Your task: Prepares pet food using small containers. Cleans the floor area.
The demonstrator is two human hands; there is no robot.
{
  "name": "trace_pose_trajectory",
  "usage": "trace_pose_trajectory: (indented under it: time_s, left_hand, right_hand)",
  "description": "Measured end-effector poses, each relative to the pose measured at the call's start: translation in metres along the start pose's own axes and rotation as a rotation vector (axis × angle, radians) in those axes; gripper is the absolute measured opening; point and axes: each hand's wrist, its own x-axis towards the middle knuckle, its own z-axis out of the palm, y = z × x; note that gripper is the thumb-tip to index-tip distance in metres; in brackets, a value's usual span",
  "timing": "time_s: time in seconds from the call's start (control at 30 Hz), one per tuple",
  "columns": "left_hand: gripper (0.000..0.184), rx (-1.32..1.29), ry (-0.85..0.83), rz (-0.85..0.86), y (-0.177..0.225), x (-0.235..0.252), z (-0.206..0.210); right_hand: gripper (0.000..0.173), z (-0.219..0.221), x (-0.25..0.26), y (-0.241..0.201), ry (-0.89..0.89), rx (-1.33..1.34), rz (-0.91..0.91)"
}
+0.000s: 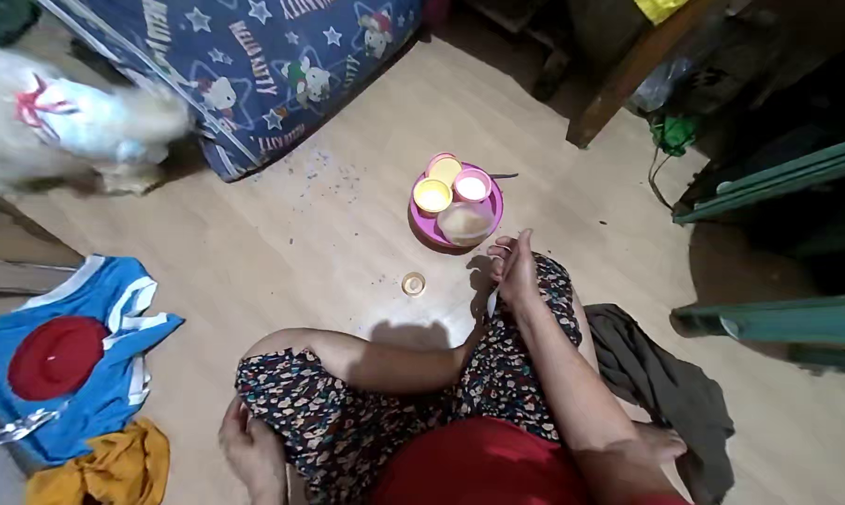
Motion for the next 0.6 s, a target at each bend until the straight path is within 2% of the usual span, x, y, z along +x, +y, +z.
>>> trace_pose_trajectory:
  time_s: [0.07,0.13,0.2,0.27,0.37,0.47,0.6]
  left_hand:
    - [0.046,0.103,0.072,-0.122,0.043,0.008,0.024]
    - [0.045,0.184,0.085,-0.122,0.062,0.019,0.030]
    - [0.046,0.223,-0.019,0.013,0.067,0.029,0.027]
    - [0.046,0.312,-0.152,0.106,0.069,0.042,0.023]
    - [0.066,0.459,-0.253,0.060,0.076,0.056,0.034]
    - [0.060,0.523,-0.267,-0.037,0.091,0.064,0.048]
    - [0.044,0.465,-0.213,-0.090,0.092,0.072,0.057]
  right_hand:
    - [0.056,-0.003,0.004,0.010,-0.012,-0.114,-0.071]
    - [0.040,-0.008,0.008,0.010,0.024,-0.141,-0.112]
    - [0.034,-0.018,0.011,0.005,0.052,-0.165,-0.157]
    - [0.037,-0.027,0.010,-0.005,0.066,-0.242,-0.194]
    - [0.037,-0.032,0.018,-0.024,0.066,-0.334,-0.340]
    - [0.036,-0.017,0.032,-0.050,0.050,-0.192,-0.409]
    - [0.036,0.009,0.069,-0.062,-0.001,0.049,-0.364]
